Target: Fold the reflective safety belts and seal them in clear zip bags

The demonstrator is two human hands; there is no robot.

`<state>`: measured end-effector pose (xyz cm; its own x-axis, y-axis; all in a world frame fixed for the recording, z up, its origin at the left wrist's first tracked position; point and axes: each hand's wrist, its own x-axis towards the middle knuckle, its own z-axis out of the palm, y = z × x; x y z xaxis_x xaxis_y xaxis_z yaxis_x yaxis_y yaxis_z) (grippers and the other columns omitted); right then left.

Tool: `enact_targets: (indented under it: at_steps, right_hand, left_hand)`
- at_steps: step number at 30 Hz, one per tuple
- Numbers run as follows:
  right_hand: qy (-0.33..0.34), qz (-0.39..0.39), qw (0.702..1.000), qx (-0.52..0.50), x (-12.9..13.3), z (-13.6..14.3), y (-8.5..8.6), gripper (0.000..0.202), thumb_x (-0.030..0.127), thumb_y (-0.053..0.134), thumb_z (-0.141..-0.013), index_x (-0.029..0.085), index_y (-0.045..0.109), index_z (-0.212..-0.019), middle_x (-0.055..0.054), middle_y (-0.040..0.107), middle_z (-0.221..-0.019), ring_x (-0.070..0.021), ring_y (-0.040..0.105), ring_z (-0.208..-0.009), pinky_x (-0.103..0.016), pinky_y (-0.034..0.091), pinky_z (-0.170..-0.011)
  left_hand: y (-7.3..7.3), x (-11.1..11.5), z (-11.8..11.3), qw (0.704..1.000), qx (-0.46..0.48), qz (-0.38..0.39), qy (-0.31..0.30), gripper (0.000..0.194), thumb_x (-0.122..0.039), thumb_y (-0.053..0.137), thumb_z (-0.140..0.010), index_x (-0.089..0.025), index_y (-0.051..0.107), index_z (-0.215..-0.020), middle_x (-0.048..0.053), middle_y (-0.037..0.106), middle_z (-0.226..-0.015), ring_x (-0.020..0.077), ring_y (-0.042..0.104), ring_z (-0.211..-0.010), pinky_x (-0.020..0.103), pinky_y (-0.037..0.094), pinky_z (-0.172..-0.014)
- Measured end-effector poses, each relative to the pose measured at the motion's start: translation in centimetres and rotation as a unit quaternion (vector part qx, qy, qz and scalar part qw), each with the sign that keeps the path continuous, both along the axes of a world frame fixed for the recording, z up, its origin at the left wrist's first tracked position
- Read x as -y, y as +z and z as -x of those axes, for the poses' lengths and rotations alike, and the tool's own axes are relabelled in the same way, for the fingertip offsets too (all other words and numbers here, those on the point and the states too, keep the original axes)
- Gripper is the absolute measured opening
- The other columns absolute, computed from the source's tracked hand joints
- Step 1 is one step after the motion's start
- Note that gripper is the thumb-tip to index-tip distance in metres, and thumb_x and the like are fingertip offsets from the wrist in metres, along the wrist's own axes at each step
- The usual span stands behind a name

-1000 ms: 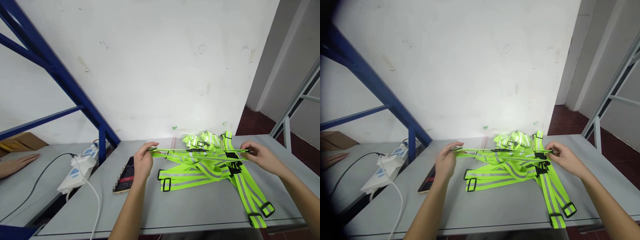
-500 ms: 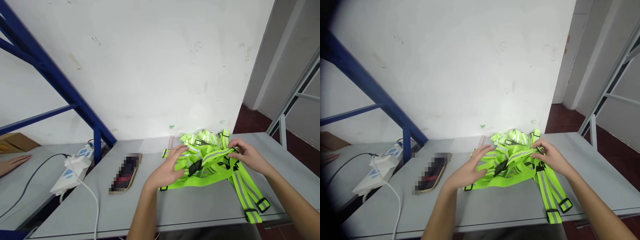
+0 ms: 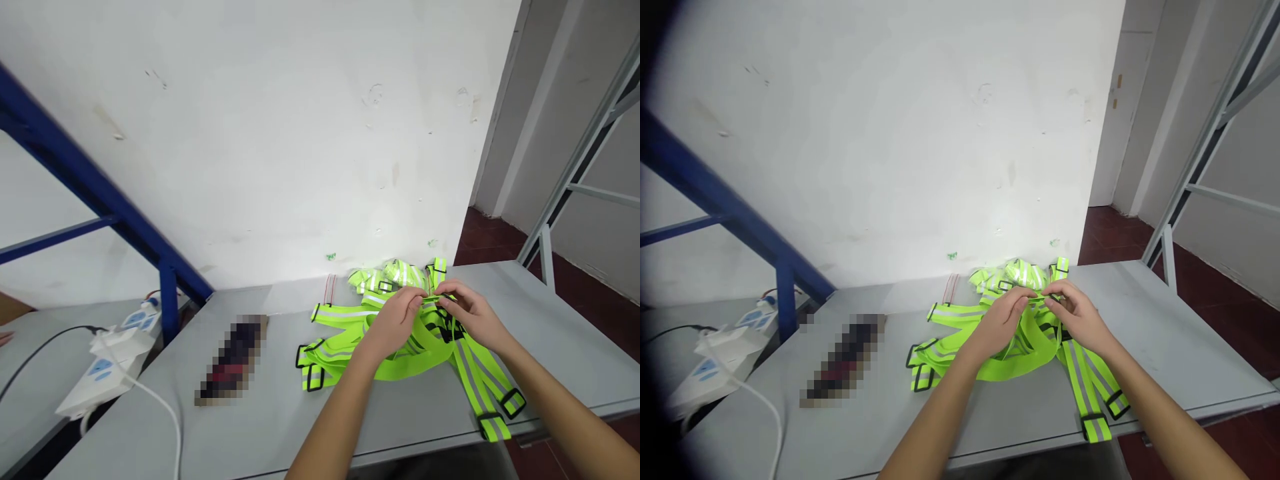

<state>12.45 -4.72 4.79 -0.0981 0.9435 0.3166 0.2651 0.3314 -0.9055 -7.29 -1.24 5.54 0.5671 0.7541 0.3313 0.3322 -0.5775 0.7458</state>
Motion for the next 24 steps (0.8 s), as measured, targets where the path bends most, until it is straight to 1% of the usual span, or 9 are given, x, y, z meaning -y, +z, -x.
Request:
enact_targets:
  at_steps: [3,7,9,11,14,17,19,22,24]
  right_hand:
    - [-0.032,0.006,0.999,-0.041,0.2,-0.1,-0.5,0.022,0.043,0.056,-0.089,0.026,0.062,-0.101,-0.004,0.057,-0.105,-0.0217,0.058,-0.099,-0.035,0.048,-0.087]
    - [-0.076,0.032,0.995,-0.06,0.3,-0.5,-0.9,0.024,0.046,0.058,-0.088,0.026,0.063,-0.101,-0.004,0.059,-0.105,-0.0217,0.06,-0.098,-0.035,0.048,-0.088]
    - [-0.077,0.043,0.994,-0.07,0.3,-0.7,-1.0,0.026,0.046,0.059,-0.086,0.026,0.063,-0.102,-0.004,0.061,-0.106,-0.0223,0.061,-0.099,-0.035,0.047,-0.089]
    - [-0.082,0.053,0.992,-0.083,0.1,-0.8,-1.1,0.027,0.047,0.06,-0.086,0.026,0.062,-0.103,-0.004,0.062,-0.104,-0.0224,0.062,-0.099,-0.035,0.047,-0.089]
    - [-0.092,0.061,0.99,-0.089,-0.3,-0.8,-1.3,0.029,0.048,0.061,-0.085,0.025,0.062,-0.104,-0.004,0.064,-0.102,-0.0223,0.063,-0.098,-0.035,0.047,-0.09]
    - [-0.093,0.064,0.99,-0.084,-0.5,-0.8,-1.3,0.032,0.049,0.061,-0.084,0.025,0.062,-0.105,-0.004,0.065,-0.1,-0.0226,0.063,-0.097,-0.036,0.049,-0.088]
    - [-0.094,0.062,0.991,-0.078,-0.6,-0.7,-1.2,0.033,0.049,0.061,-0.084,0.024,0.062,-0.105,-0.005,0.065,-0.1,-0.0228,0.063,-0.095,-0.037,0.049,-0.088]
    - [-0.1,0.049,0.992,-0.064,-0.7,-0.6,-0.9,0.033,0.05,0.06,-0.084,0.024,0.062,-0.104,-0.005,0.065,-0.099,-0.0225,0.062,-0.094,-0.038,0.05,-0.088]
    - [-0.103,0.041,0.992,-0.055,-0.8,-0.6,-0.6,0.033,0.05,0.06,-0.084,0.024,0.062,-0.103,-0.005,0.064,-0.098,-0.0223,0.061,-0.093,-0.038,0.05,-0.087]
  left_hand:
    - [-0.9,-0.3,0.3,0.999,0.008,-0.017,0.034,0.039,-0.038,0.027,-0.101,-0.021,0.057,-0.12,0.006,0.065,-0.115,0.0213,0.059,-0.107,0.036,0.046,-0.092]
    - [-1.6,-1.1,0.6,0.995,0.023,-0.027,0.089,0.041,-0.038,0.026,-0.1,-0.021,0.058,-0.119,0.007,0.066,-0.114,0.0224,0.06,-0.107,0.039,0.048,-0.092]
    - [-1.6,-1.1,0.8,0.996,0.032,-0.002,0.089,0.041,-0.042,0.028,-0.1,-0.023,0.057,-0.121,0.007,0.064,-0.12,0.023,0.058,-0.111,0.039,0.047,-0.094]
    - [-1.8,-0.8,1.2,0.996,0.026,0.043,0.075,0.044,-0.048,0.035,-0.097,-0.026,0.048,-0.133,0.007,0.055,-0.133,0.0245,0.053,-0.12,0.039,0.046,-0.097]
    - [-2.6,-0.1,2.4,0.994,-0.001,0.084,0.07,0.07,-0.054,0.054,-0.087,-0.032,0.024,-0.147,0.009,0.04,-0.147,0.0286,0.043,-0.131,0.043,0.042,-0.101]
    - [-4.1,0.5,3.9,0.994,-0.03,0.048,0.097,0.092,-0.052,0.07,-0.075,-0.032,0.019,-0.148,0.01,0.033,-0.149,0.0331,0.031,-0.137,0.049,0.033,-0.108]
    - [-5.1,0.6,4.7,0.992,-0.044,0.034,0.114,0.09,-0.049,0.072,-0.073,-0.031,0.023,-0.146,0.011,0.034,-0.146,0.0334,0.03,-0.136,0.051,0.031,-0.109]
    - [-6.1,0.4,5.4,0.99,-0.05,0.045,0.124,0.075,-0.046,0.067,-0.08,-0.027,0.029,-0.141,0.011,0.041,-0.138,0.0298,0.043,-0.125,0.049,0.037,-0.104]
    - [-6.4,0.3,5.4,0.991,-0.06,0.027,0.12,0.063,-0.041,0.062,-0.084,-0.026,0.033,-0.138,0.012,0.041,-0.136,0.0282,0.046,-0.121,0.048,0.039,-0.102]
